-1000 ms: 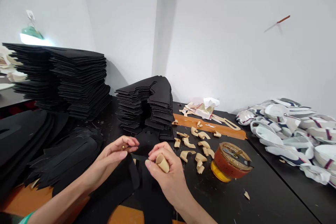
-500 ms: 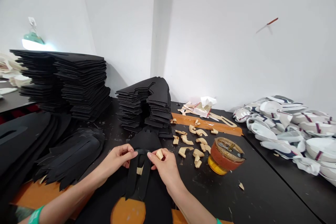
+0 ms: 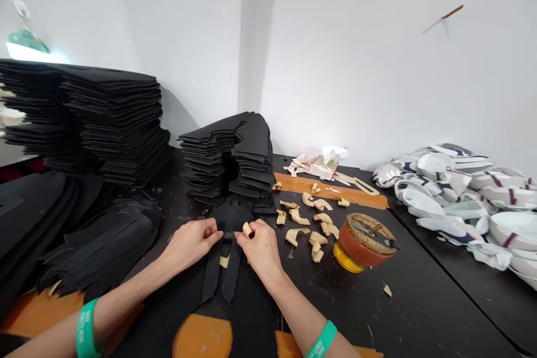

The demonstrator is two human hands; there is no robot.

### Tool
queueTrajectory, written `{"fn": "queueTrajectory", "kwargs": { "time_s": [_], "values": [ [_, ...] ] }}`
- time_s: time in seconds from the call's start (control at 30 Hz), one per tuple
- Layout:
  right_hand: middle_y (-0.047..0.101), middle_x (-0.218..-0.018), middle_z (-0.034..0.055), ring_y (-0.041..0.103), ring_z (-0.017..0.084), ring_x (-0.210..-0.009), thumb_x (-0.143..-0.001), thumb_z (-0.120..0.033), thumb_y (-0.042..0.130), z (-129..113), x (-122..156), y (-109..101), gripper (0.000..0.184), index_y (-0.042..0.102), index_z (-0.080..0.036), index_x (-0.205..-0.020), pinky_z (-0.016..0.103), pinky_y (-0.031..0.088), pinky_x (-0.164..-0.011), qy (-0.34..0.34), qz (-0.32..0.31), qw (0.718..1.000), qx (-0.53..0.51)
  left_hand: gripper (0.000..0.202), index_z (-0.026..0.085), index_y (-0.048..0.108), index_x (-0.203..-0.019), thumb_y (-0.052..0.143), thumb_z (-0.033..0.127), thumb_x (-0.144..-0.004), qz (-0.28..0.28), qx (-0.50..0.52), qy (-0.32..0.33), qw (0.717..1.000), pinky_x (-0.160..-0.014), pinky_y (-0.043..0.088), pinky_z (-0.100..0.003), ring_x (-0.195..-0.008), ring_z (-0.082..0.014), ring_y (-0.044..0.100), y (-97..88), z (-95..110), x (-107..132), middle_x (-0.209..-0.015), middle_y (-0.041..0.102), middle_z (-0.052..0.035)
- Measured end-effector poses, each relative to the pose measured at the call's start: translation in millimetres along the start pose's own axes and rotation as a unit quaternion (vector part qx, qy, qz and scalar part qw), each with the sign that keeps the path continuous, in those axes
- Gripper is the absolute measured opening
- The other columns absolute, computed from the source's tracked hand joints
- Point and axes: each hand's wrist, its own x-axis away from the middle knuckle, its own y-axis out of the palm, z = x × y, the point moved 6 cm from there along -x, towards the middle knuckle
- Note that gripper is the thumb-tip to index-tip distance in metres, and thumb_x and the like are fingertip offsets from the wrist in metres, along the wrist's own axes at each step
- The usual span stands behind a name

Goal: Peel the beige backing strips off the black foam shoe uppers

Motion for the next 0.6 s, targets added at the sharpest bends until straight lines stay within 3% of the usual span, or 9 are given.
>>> {"fn": "queueTrajectory", "kwargs": {
  "time_s": [0.2,0.6],
  "values": [
    [0.041,-0.062,-0.0043,0.04,0.009,-0.054,-0.073,-0.022,0.066,-3.9,-0.8,-0.5,0.036,0.038,-0.017,-0.051,0.024,0.027,-0.053,-0.018,0.015,0.999,0.039,0.023,0.022,0.056,-0.07,0.05,0.041,-0.083,-0.006,-0.025,0.001,1.0,-0.057,0.021,-0.025,-0.063,-0.0144,0.053,3.8,-3.1,-6.1,-0.068,0.063,0.0012],
    [0.041,-0.064,-0.0049,0.04,0.008,-0.056,-0.076,-0.02,0.066,-6.4,-0.3,0.6,0.037,0.037,-0.017,-0.053,0.024,0.026,-0.055,-0.034,0.005,0.997,0.074,0.023,0.023,0.056,-0.07,0.05,0.041,-0.084,-0.005,-0.043,0.007,0.999,-0.057,0.023,-0.025,-0.065,-0.0159,0.056,5.2,-3.6,-6.7,-0.069,0.064,0.0014]
  ]
}}
